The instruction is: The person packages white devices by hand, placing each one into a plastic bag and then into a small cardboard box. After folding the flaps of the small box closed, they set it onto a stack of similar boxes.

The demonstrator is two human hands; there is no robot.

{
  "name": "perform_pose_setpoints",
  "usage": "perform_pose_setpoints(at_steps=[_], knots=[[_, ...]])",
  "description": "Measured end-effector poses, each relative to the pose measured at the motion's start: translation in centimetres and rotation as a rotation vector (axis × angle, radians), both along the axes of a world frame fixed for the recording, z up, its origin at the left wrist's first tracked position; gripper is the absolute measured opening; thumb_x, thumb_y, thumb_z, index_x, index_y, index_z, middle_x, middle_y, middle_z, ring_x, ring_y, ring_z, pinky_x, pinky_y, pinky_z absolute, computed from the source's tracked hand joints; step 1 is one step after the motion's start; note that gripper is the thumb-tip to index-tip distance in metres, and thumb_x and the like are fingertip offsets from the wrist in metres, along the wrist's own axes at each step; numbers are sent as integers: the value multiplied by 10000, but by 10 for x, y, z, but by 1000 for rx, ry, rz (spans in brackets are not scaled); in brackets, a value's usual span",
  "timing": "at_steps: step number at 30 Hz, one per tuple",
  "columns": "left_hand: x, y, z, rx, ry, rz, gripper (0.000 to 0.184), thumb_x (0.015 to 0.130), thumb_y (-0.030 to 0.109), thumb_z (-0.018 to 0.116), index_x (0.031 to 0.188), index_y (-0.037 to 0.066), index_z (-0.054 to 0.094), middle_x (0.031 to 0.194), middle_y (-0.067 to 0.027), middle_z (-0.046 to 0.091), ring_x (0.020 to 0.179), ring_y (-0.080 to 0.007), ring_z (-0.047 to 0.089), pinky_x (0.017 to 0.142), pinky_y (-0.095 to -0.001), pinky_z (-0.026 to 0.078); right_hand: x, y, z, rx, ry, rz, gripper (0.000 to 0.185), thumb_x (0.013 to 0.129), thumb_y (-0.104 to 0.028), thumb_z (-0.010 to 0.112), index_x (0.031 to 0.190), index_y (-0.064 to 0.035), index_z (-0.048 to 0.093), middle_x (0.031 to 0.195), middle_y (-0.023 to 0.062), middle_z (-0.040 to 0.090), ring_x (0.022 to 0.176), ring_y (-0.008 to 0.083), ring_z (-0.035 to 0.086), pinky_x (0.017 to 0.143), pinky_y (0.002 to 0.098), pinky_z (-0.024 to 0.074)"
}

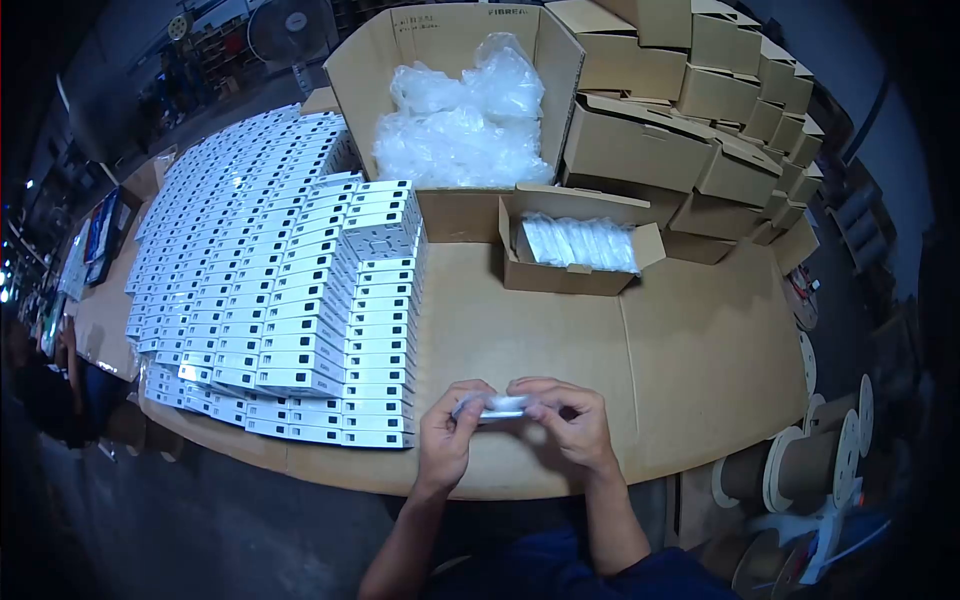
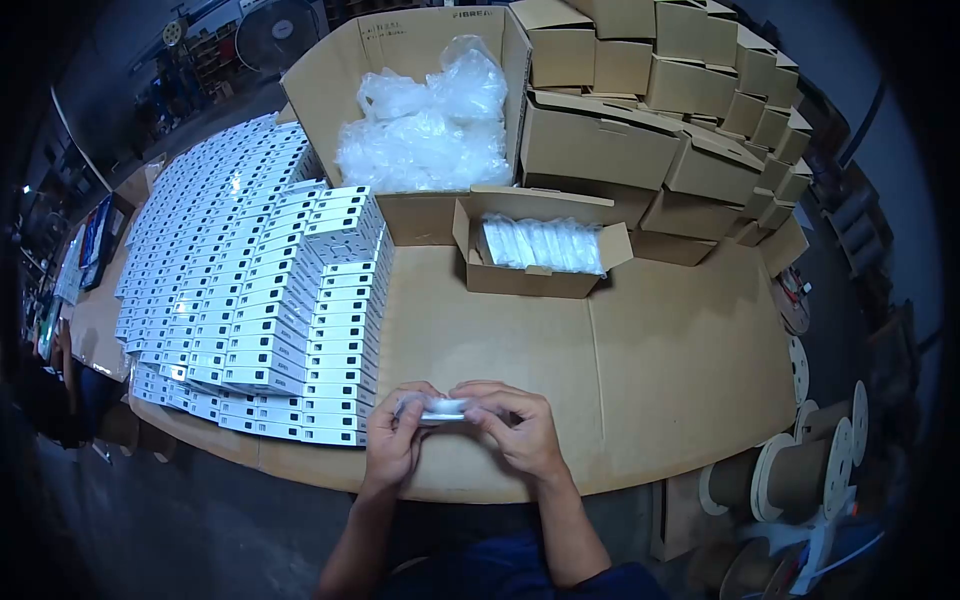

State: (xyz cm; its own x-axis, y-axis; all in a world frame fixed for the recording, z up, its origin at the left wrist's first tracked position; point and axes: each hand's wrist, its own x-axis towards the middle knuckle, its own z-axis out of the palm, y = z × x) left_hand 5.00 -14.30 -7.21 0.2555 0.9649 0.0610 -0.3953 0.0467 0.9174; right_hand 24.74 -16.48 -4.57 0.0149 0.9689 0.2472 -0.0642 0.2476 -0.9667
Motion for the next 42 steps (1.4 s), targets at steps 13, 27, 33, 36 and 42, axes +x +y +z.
perform_pose_setpoints(at_steps=[13, 27, 33, 36, 42], knots=[[7, 6, 6, -150, -73, 108, 238, 1101, 180, 543, 1093, -36, 643, 1055, -98, 673, 967, -156, 683, 889, -352, 623, 11, 1, 3, 81, -250, 111, 324, 828, -8, 798, 1150, -41, 793, 1342, 171, 670, 1161, 261, 663, 990, 351, 512], [8, -2, 22, 82, 62, 74, 439, 1064, 19, 516, 1484, 14, 387, 1252, -184, 604, 1149, -248, 657, 963, -384, 596, 7, 10, 3, -44, -319, -76, 270, 820, -36, 828, 1081, -6, 765, 1001, 128, 775, 942, 240, 732, 862, 348, 564], [-5, 6, 33, 380, 636, -74, 428, 1005, -68, 577, 1421, -23, 489, 1277, -149, 633, 1133, -207, 657, 966, -296, 551, 7, 9, -3, -30, -261, -66, 271, 820, -19, 820, 1083, 6, 760, 1023, 134, 775, 963, 248, 734, 883, 357, 562], [-5, 12, 8, 96, 218, -144, 304, 1002, -64, 584, 1304, -41, 558, 1185, -123, 648, 1084, -177, 674, 902, -293, 596, 11, 10, -3, 41, -257, -35, 289, 804, -12, 823, 1085, 8, 760, 1037, 130, 778, 997, 265, 730, 926, 381, 554], [-11, 16, 7, 26, 176, -220, 248, 994, -49, 627, 1235, -38, 570, 1160, -108, 654, 1046, -140, 675, 920, -282, 574, 14, 14, 2, 104, -306, -36, 360, 775, -15, 833, 1126, -9, 755, 1127, 120, 765, 1070, 286, 711, 985, 393, 536]])
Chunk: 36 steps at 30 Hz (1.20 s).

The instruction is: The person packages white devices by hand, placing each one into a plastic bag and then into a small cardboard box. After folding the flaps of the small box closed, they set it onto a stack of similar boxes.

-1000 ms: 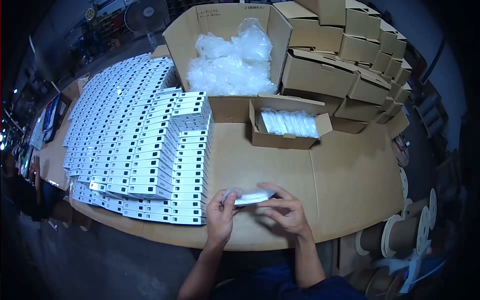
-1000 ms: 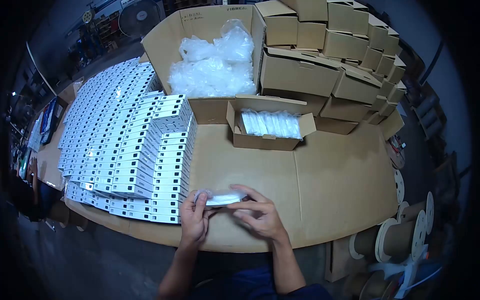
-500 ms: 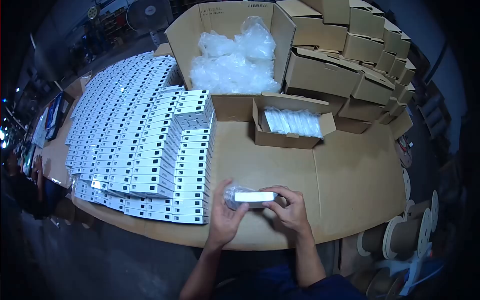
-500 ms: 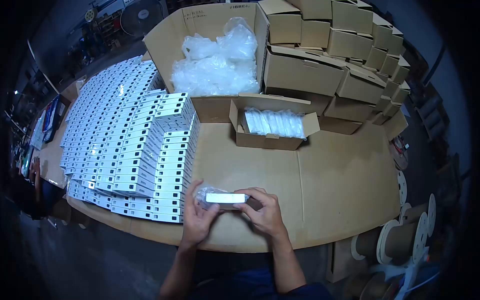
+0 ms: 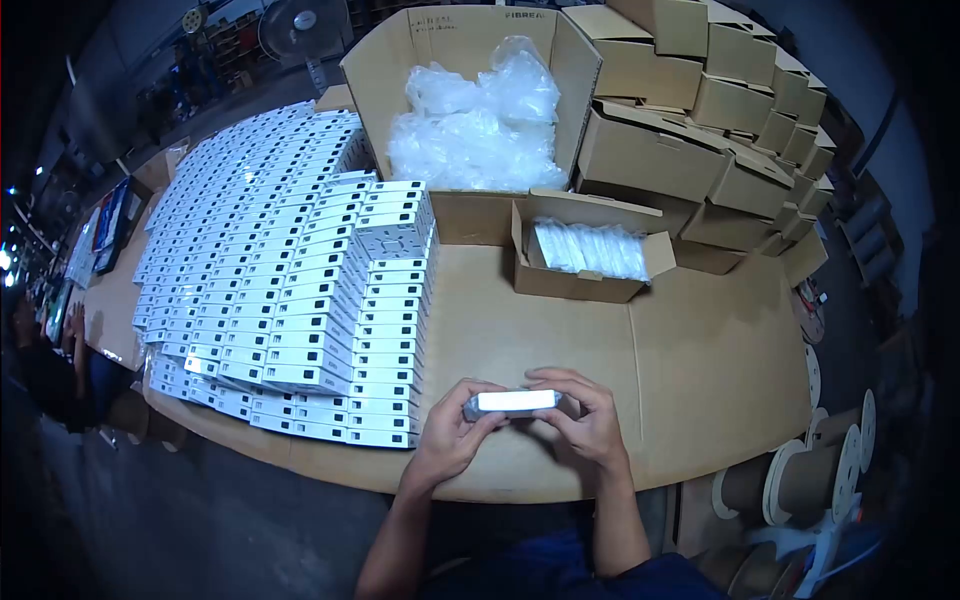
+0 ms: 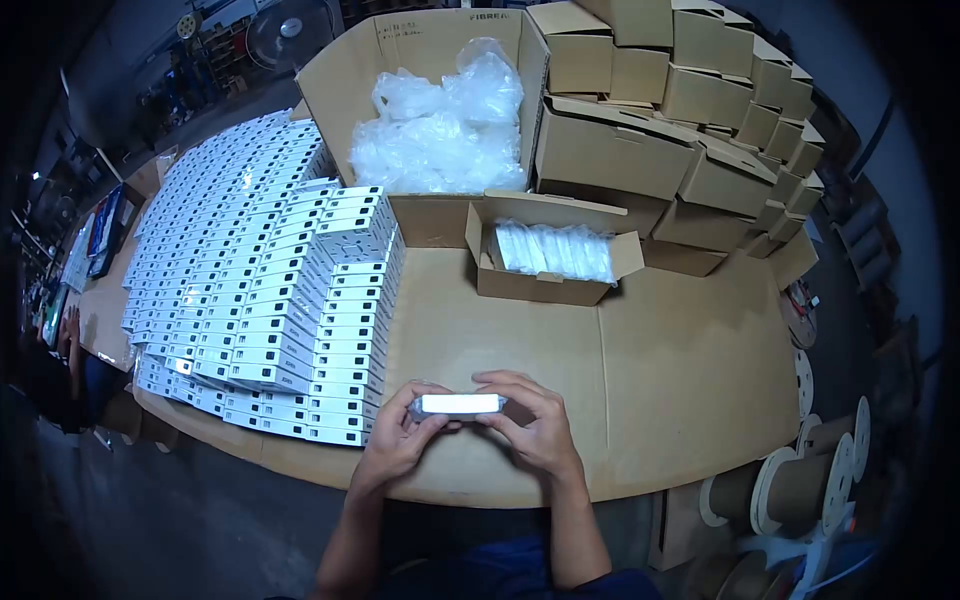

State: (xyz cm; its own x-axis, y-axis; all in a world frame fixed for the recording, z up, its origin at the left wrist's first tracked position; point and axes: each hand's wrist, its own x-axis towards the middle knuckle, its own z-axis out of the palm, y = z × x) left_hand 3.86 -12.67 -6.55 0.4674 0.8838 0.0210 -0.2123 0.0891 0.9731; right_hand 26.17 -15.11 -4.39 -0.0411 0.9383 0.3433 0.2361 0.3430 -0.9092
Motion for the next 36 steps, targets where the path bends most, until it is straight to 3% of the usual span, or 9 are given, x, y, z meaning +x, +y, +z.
perform_pose_setpoints(at_steps=[3, 10, 13, 16, 17, 21, 23, 29, 36], knots=[[-2, 4, -5, 89, 45, 16, 237, 970, -43, 665, 1199, -39, 601, 1178, -114, 661, 1058, -148, 671, 912, -297, 571, -8, 4, 27, 156, -280, -179, 374, 761, -14, 833, 1123, -25, 742, 1167, 100, 753, 1058, 327, 703, 963, 414, 541], [1, 19, 29, 402, 387, 41, 259, 925, -2, 719, 1175, -33, 658, 1358, -146, 615, 1115, -202, 674, 927, -302, 556, 14, 14, 39, 196, -545, 118, 213, 787, -18, 794, 973, -36, 693, 970, 96, 693, 818, 318, 686, 740, 410, 571], [10, 25, 42, 342, 459, 45, 367, 942, 58, 710, 1294, 3, 620, 1408, -156, 586, 1137, -266, 679, 1062, -419, 498, 24, 22, 43, 185, -611, 137, 144, 823, -44, 777, 928, -36, 679, 879, 99, 652, 777, 306, 688, 686, 409, 563], [19, 38, 35, 808, 835, 297, 476, 958, 118, 691, 1405, 33, 547, 1442, -169, 554, 1132, -311, 682, 1187, -557, 342, 37, 31, 42, 139, -606, 25, 148, 828, -55, 791, 924, -34, 680, 886, 105, 653, 744, 319, 682, 666, 408, 562], [24, 45, 27, 829, 847, 353, 574, 960, 158, 678, 1488, 57, 476, 1311, -149, 639, 1056, -318, 693, 1235, -617, 192, 42, 37, 38, 196, -582, -24, 163, 825, -34, 807, 920, -20, 675, 858, 104, 641, 688, 287, 677, 626, 385, 554], [48, 73, 20, 714, 837, 562, 555, 950, 159, 668, 1474, 60, 513, 819, -60, 691, 804, -287, 652, 1227, -607, 219, 43, 59, 44, 285, -444, -284, 163, 828, 35, 797, 914, 7, 661, 805, 87, 601, 638, 178, 645, 574, 335, 518], [58, 100, 0, 896, 897, 564, 518, 948, 142, 664, 1445, 63, 540, 793, -59, 688, 762, -290, 637, 1224, -608, 227, 42, 79, 34, 348, -389, -382, 160, 834, 36, 793, 908, 8, 653, 802, 83, 595, 618, 174, 622, 568, 332, 502], [85, 137, 16, 870, 884, 578, 563, 916, 138, 661, 1463, 99, 532, 1388, -148, 565, 1343, -331, 498, 1234, -649, 184, 20, 131, 36, 454, -342, -508, 128, 889, 2, 754, 937, 12, 636, 812, 88, 593, 629, 177, 601, 568, 334, 484], [82, 150, 9, 892, 954, 638, 635, 879, 168, 684, 1480, 73, 504, 1349, -144, 587, 1281, -308, 533, 1231, -673, 142, 0, 161, 23, 326, -427, -590, 256, 862, -33, 764, 1096, 18, 673, 951, 183, 690, 709, 322, 676, 645, 406, 557]])
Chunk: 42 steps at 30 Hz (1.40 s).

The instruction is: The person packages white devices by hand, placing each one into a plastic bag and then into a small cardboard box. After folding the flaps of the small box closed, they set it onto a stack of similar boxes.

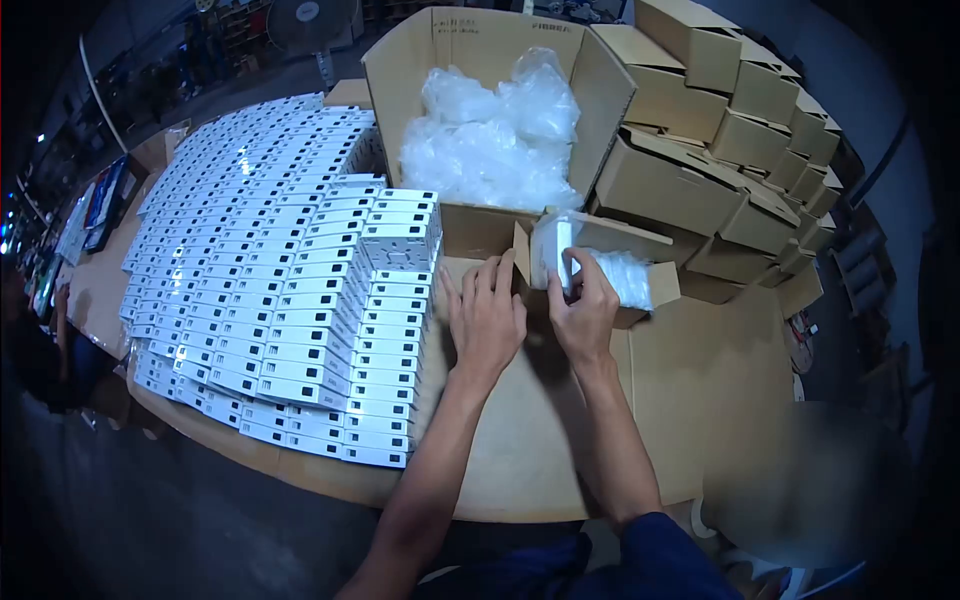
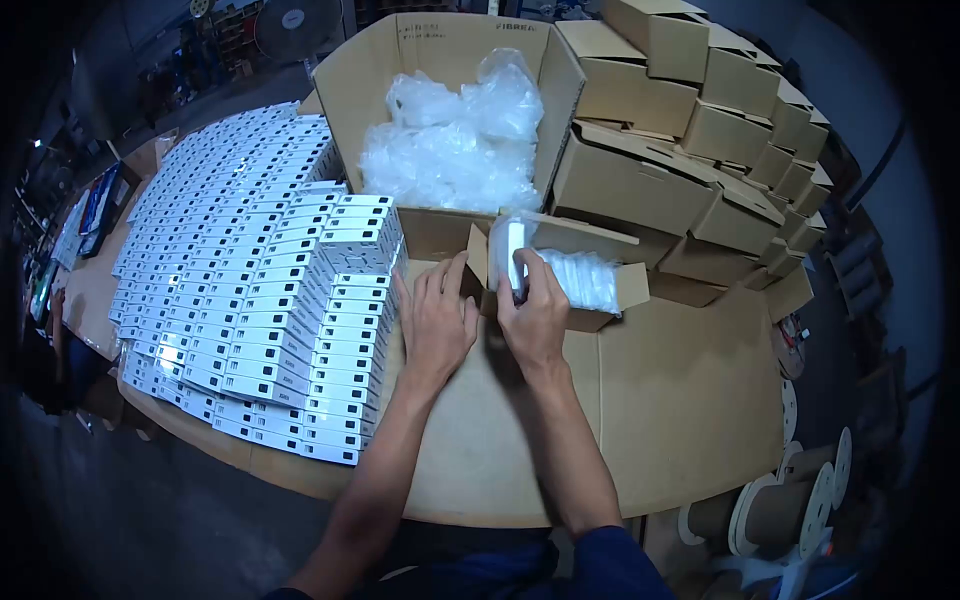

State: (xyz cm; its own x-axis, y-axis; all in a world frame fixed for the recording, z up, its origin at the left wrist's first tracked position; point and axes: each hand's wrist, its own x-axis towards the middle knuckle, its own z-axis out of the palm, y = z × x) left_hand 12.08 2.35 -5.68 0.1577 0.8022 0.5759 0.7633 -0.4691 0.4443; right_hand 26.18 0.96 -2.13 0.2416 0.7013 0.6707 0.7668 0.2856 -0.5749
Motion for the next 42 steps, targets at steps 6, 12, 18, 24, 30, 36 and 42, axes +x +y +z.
perform_pose_setpoints(at_steps=[6, 12, 18, 24, 30, 36, 42], knots=[[-1, -1, -11, -39, 69, 24, 749, 833, 192, 710, 1525, 81, 447, 1379, -191, 529, 1334, -364, 473, 1230, -687, 121, -6, 19, -7, -82, -154, -34, 279, 879, -71, 725, 1129, 46, 682, 1003, 252, 702, 837, 446, 692, 747, 510, 556], [3, 5, -7, -44, 137, -40, 796, 869, 113, 665, 1606, 151, 367, 1406, -175, 513, 1332, -347, 485, 1219, -691, 150, -3, 32, -28, -182, -241, 28, 244, 890, -93, 707, 1089, 48, 686, 957, 264, 685, 833, 470, 676, 741, 509, 556], [5, 5, -30, -82, 44, 16, 649, 924, 162, 627, 1542, 90, 439, 1428, -159, 534, 1324, -359, 487, 1208, -699, 145, -9, 1, -42, -341, -654, -107, 598, 900, -284, 645, 1444, -48, 566, 1341, 143, 612, 1364, 420, 449, 1115, 710, 288], [1, 5, -33, -86, 121, 48, 703, 875, 159, 677, 1538, 107, 449, 1413, -160, 531, 1334, -347, 474, 1219, -695, 121, 0, -8, -55, -456, -676, -61, 805, 876, -368, 655, 1587, -101, 387, 1554, 140, 464, 1506, 502, 261, 1165, 788, 113], [-8, 0, -15, -80, 168, 45, 681, 858, 144, 687, 1509, 115, 489, 1398, -158, 542, 1355, -342, 459, 1216, -694, 134, -5, -11, -44, -511, -660, -39, 857, 821, -295, 662, 1591, -73, 360, 1572, 184, 427, 1517, 501, 243, 1156, 805, 99], [-39, -11, 15, 5, 26, -78, 475, 834, 82, 718, 1298, 81, 619, 1281, -146, 580, 1220, -335, 546, 1059, -519, 409, -4, -18, -35, 33, -304, 1, 369, 847, 6, 681, 1213, -10, 642, 1166, 177, 624, 1112, 358, 617, 961, 496, 469], [-82, -13, 66, 103, 12, 87, 452, 833, 12, 695, 1273, 24, 589, 1257, -174, 590, 1196, -368, 548, 978, -461, 456, -30, 4, -1, -247, -474, 193, 89, 936, -116, 712, 966, -40, 676, 843, 140, 721, 764, 309, 687, 781, 423, 495]])
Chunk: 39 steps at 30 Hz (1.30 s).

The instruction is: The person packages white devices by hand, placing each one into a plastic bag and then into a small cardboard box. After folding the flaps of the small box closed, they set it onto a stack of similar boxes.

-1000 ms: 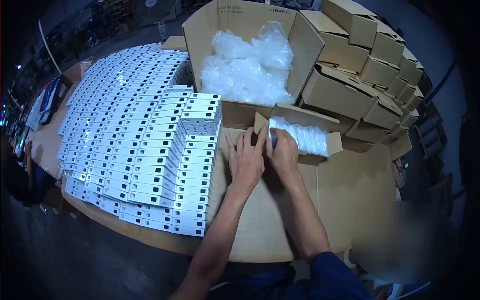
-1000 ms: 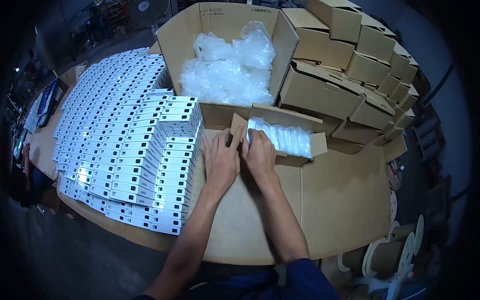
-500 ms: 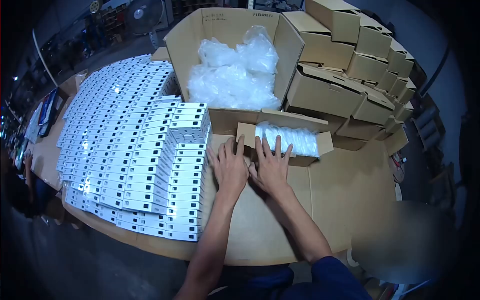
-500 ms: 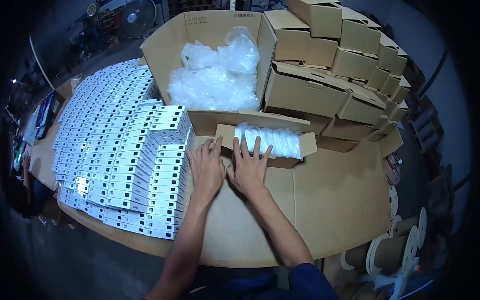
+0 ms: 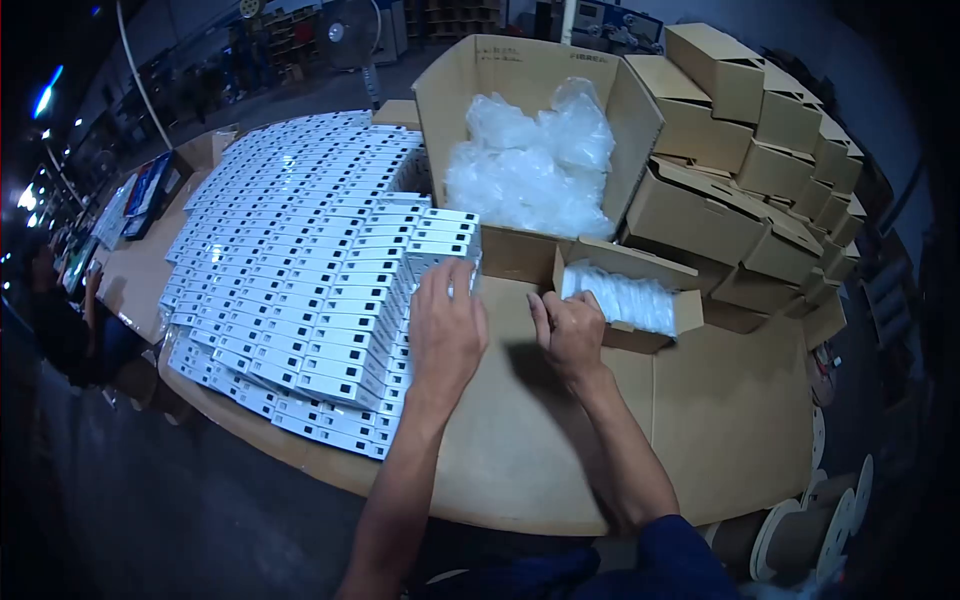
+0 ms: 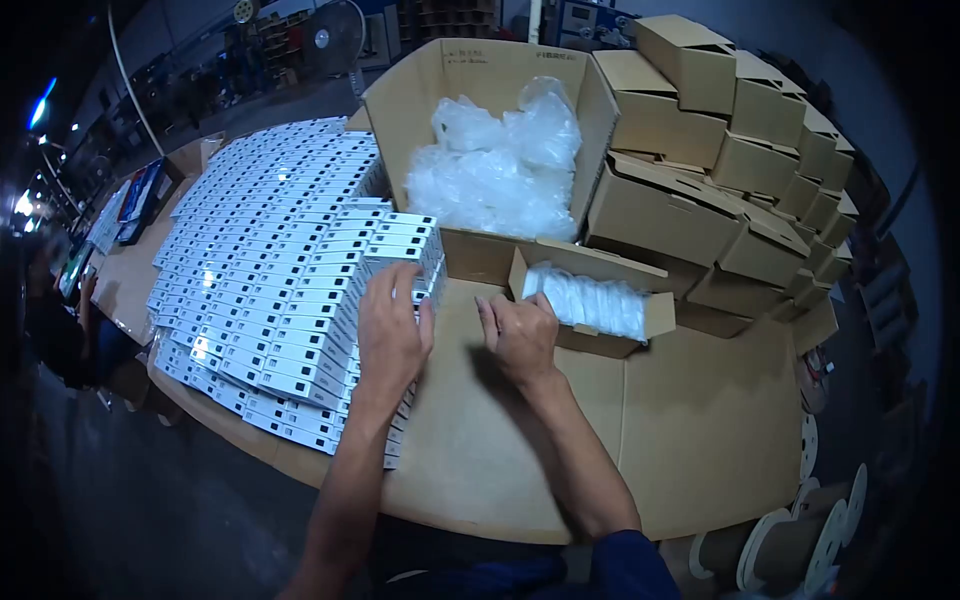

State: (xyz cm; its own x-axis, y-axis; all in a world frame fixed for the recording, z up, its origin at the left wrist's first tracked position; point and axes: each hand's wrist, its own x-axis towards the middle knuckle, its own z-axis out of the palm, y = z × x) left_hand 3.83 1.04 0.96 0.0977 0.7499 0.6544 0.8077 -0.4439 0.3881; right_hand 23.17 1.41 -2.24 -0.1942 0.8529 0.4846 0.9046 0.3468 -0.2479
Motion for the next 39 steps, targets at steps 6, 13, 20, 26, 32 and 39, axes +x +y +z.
perform_pose_setpoints(at_steps=[6, 13, 20, 26, 32, 39], knots=[[-26, 11, -5, -46, 143, 128, 662, 853, 54, 698, 1467, 0, 456, 1362, -209, 566, 1290, -398, 512, 1083, -514, 413, -47, 39, 22, 162, 273, 397, 744, 818, 15, 544, 1526, 11, 315, 1456, 195, 544, 1408, 388, 454, 1167, 507, 336], [-29, 10, -3, -114, 121, 147, 669, 837, 94, 743, 1454, 28, 493, 1329, -145, 589, 1271, -329, 526, 1013, -463, 434, -59, 50, 29, -13, 164, 377, 756, 846, 0, 531, 1551, 13, 260, 1468, 225, 532, 1446, 398, 416, 1197, 582, 296], [-35, 31, -11, -89, 192, 163, 394, 842, 83, 717, 1232, 68, 661, 1184, -82, 600, 1137, -267, 558, 909, -414, 440, -58, 48, 37, -24, 297, 421, 803, 821, 26, 546, 1569, 28, 255, 1480, 299, 489, 1448, 439, 404, 1223, 517, 277], [-28, -4, 22, -10, 35, 20, 336, 786, 7, 757, 1111, 56, 686, 1156, -136, 584, 1115, -340, 559, 921, -463, 449, -36, 5, 48, -542, 817, 348, 627, 1019, -146, 553, 1600, -145, 319, 1076, 169, 695, 843, 255, 683, 773, 376, 559], [2, -8, 52, -3, -106, -344, 370, 769, -30, 783, 1113, 22, 658, 1196, -140, 578, 1132, -351, 584, 939, -435, 499, -26, -5, 80, -857, 1654, 509, 381, 1117, -202, 440, 1482, -93, 453, 1109, 88, 684, 892, 157, 689, 738, 283, 597], [15, 114, 85, -18, 20, -378, 139, 853, 122, 771, 942, 18, 748, 931, -135, 707, 881, -302, 686, 799, -405, 543, 22, 47, 82, -407, 1206, 369, 240, 1055, -18, 446, 1119, 13, 675, 1020, 62, 627, 890, 118, 665, 887, 330, 617]])
